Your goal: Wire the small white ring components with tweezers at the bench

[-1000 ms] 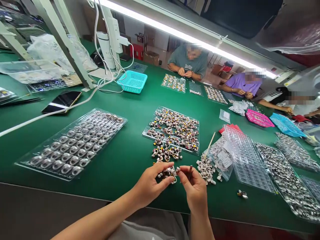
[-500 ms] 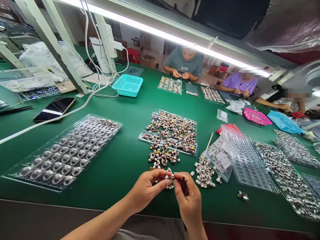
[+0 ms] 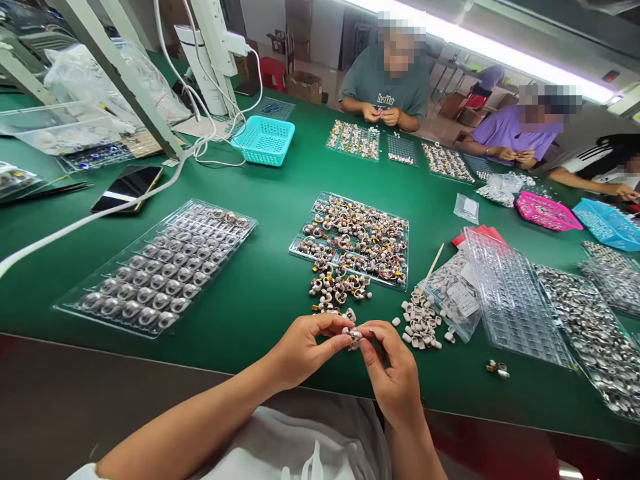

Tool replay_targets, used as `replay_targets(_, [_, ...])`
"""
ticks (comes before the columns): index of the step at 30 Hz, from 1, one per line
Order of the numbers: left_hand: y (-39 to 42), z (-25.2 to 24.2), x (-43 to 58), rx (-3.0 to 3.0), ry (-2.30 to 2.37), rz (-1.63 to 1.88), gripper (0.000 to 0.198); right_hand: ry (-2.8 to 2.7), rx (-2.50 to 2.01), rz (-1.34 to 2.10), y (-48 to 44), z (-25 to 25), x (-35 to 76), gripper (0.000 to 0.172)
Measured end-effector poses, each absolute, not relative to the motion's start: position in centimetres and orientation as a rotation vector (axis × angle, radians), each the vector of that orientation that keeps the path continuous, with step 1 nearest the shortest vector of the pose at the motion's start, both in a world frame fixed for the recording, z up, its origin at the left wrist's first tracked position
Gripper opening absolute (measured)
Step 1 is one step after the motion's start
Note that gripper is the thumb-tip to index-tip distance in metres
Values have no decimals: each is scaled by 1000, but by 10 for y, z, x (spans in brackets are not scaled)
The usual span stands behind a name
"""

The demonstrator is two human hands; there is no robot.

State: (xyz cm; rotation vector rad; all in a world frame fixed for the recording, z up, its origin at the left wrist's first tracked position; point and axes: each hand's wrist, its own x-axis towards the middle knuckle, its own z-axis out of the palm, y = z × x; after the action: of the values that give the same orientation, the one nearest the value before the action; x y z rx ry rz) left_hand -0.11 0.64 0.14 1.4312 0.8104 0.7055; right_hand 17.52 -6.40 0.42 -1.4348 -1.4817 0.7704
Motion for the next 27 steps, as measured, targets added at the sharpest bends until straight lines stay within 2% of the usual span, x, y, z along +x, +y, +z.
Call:
replay_targets(4, [6, 3, -1, 1562, 868, 753, 21, -1466, -1471, 795, -65, 3, 173, 10])
replay_targets(12, [1, -6, -1, 1356, 850, 716, 23, -1219, -1434, 1080, -73, -7, 170, 13])
replay_targets(21, [3, -8, 6, 850, 729, 655, 25, -976, -1407, 1044, -75, -13, 159, 13])
replay_targets(27, [2, -7, 4, 862, 757, 651, 25, -1052, -1430, 1004, -72, -13, 161, 12])
